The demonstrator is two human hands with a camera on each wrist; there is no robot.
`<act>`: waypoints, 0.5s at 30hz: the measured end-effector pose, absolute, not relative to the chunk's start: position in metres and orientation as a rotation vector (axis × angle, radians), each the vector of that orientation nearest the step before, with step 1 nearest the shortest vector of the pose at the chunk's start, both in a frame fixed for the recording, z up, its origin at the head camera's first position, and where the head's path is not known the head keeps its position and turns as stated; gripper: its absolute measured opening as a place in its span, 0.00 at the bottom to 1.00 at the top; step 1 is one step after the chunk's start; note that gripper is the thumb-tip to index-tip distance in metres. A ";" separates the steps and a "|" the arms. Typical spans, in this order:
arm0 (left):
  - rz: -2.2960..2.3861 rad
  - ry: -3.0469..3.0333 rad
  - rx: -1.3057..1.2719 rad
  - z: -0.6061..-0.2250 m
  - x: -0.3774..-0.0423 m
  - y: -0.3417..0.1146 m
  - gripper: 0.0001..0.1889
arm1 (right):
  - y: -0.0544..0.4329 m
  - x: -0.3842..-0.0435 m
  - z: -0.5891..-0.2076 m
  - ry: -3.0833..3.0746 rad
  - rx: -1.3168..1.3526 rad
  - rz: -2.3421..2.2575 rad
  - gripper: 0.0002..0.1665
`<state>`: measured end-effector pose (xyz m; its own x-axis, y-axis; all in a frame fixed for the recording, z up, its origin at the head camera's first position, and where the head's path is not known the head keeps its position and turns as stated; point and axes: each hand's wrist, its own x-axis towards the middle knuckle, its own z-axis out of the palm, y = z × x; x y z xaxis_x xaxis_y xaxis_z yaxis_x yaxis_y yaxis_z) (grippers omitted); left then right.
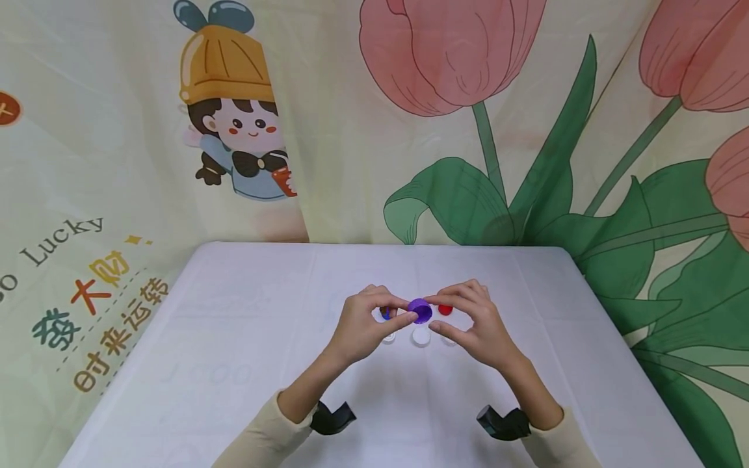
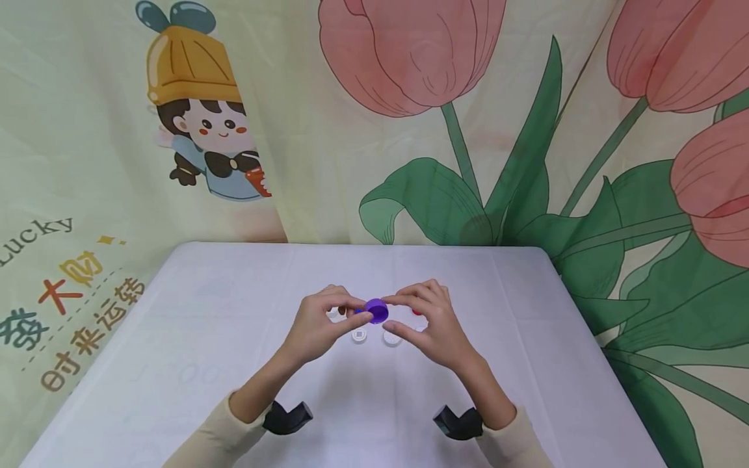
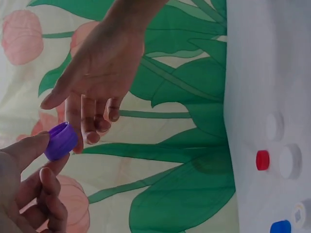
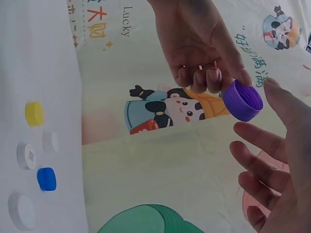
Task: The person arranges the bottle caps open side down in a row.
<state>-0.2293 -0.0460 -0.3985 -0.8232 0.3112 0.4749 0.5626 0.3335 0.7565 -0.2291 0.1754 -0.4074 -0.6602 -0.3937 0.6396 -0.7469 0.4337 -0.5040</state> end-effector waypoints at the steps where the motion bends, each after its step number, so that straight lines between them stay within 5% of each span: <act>1: -1.394 -2.308 -0.824 -0.399 -0.230 -0.046 0.10 | 0.175 -0.229 -0.408 -2.279 0.948 1.133 0.18; 15: -0.562 -1.888 -1.091 -0.397 -0.234 -0.043 0.12 | 0.174 -0.225 -0.401 -2.420 0.884 1.519 0.09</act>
<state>-0.2337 -0.0425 -0.3970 -0.2473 0.4681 0.8484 0.8560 0.5157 -0.0350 -0.2253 0.1739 -0.4008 -0.8150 -0.3992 0.4201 -0.5519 0.3132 -0.7729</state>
